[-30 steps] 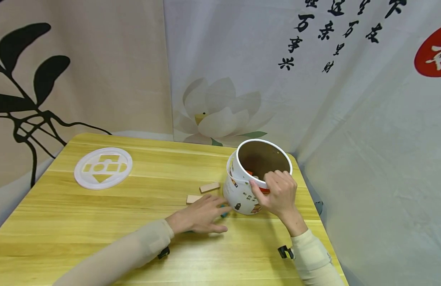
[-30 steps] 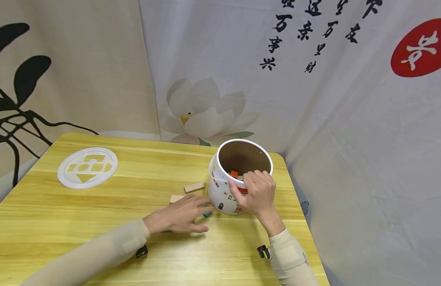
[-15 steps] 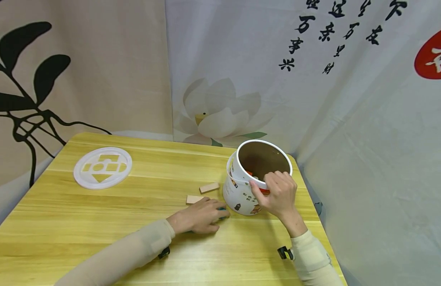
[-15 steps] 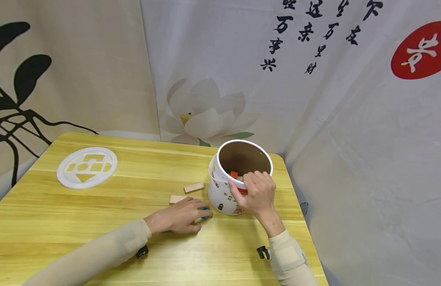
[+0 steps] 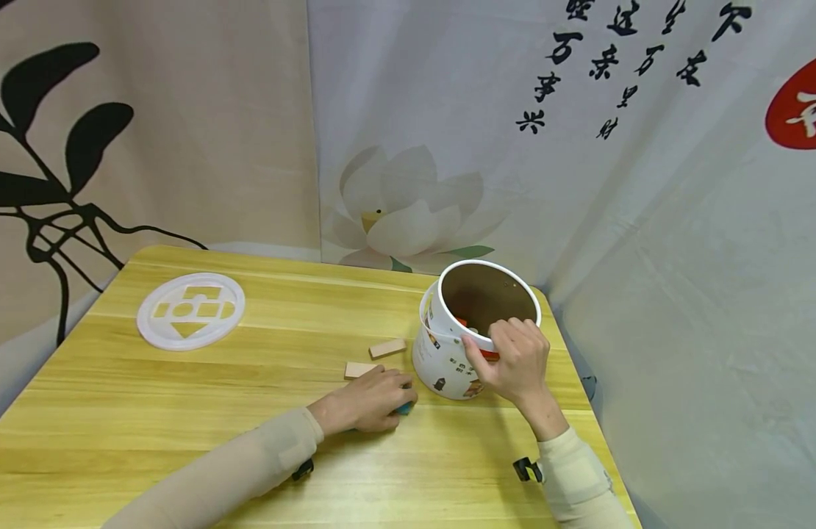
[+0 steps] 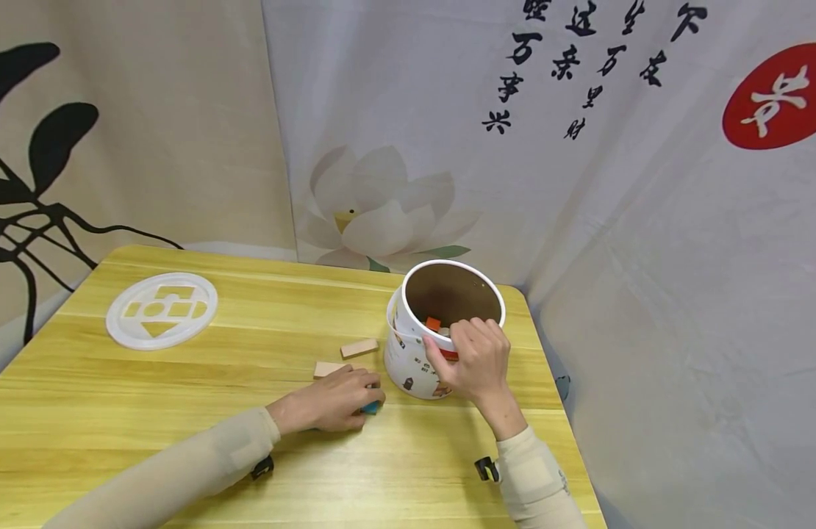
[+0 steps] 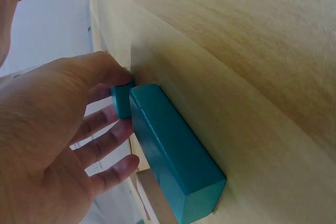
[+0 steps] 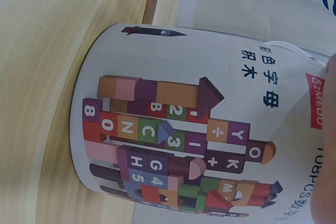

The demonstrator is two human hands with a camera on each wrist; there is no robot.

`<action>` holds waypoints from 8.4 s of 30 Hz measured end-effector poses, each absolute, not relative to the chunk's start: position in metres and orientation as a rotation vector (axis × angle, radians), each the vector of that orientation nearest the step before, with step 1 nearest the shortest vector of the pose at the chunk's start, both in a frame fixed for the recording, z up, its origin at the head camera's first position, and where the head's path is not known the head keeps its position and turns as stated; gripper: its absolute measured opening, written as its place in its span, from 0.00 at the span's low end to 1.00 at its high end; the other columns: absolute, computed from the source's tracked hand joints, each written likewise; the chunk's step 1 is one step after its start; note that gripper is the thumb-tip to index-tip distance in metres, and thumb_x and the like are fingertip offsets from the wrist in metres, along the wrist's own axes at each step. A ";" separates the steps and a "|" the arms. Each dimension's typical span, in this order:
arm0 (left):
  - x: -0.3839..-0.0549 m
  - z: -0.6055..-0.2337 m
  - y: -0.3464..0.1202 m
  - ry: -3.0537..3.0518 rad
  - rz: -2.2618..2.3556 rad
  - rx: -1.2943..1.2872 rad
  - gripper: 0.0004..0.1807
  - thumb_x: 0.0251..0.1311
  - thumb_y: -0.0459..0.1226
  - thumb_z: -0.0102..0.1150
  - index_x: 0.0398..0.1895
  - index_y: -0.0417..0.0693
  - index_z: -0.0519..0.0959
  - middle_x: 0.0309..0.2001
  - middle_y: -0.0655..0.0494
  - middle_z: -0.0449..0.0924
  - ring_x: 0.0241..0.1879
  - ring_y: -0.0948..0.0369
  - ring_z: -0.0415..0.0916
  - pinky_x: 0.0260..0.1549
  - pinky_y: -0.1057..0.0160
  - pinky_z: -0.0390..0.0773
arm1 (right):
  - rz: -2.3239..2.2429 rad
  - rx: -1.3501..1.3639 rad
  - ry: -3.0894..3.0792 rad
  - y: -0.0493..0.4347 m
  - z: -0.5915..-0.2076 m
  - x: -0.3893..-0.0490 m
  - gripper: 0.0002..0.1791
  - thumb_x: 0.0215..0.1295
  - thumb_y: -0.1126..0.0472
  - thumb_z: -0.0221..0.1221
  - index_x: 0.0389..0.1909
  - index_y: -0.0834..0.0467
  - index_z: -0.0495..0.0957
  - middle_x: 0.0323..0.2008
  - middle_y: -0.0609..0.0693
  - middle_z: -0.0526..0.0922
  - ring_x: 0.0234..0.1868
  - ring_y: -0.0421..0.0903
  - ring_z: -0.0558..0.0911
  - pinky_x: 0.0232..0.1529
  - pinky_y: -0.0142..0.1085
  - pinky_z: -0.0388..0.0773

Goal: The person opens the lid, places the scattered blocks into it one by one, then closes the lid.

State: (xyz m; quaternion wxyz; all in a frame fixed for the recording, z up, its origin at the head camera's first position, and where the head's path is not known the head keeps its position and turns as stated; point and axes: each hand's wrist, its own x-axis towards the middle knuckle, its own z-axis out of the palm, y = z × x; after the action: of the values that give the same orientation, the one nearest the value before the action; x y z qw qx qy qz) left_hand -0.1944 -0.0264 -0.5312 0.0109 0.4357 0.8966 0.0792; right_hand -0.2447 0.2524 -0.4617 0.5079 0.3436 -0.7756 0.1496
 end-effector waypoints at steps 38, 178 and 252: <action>-0.202 -0.448 -0.038 2.942 0.796 1.609 0.15 0.61 0.35 0.75 0.50 0.52 0.86 0.54 0.57 0.87 0.52 0.59 0.85 0.56 0.59 0.89 | 0.349 0.831 -1.865 0.253 -0.463 -0.246 0.33 0.77 0.40 0.59 0.16 0.54 0.61 0.14 0.44 0.59 0.17 0.43 0.56 0.23 0.36 0.50; -0.270 -0.534 -0.061 2.798 0.491 0.810 0.46 0.74 0.62 0.65 0.84 0.42 0.72 0.84 0.37 0.69 0.85 0.35 0.63 0.87 0.32 0.60 | 0.363 0.830 -1.871 0.252 -0.462 -0.246 0.32 0.76 0.42 0.61 0.16 0.54 0.60 0.15 0.45 0.58 0.18 0.44 0.56 0.24 0.37 0.50; -0.293 -0.370 -0.063 3.168 0.870 1.250 0.17 0.65 0.34 0.65 0.55 0.41 0.85 0.46 0.50 0.82 0.41 0.54 0.73 0.43 0.56 0.73 | 0.358 0.829 -1.867 0.252 -0.462 -0.246 0.32 0.76 0.42 0.60 0.16 0.55 0.60 0.14 0.45 0.58 0.17 0.45 0.57 0.20 0.40 0.53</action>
State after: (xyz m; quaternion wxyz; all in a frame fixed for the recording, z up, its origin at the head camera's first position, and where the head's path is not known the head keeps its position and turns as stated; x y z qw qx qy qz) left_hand -0.2933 -0.0629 -0.3705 -0.1856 0.3493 0.8857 0.2431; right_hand -0.2463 0.2519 -0.4620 0.5086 0.3442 -0.7751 0.1485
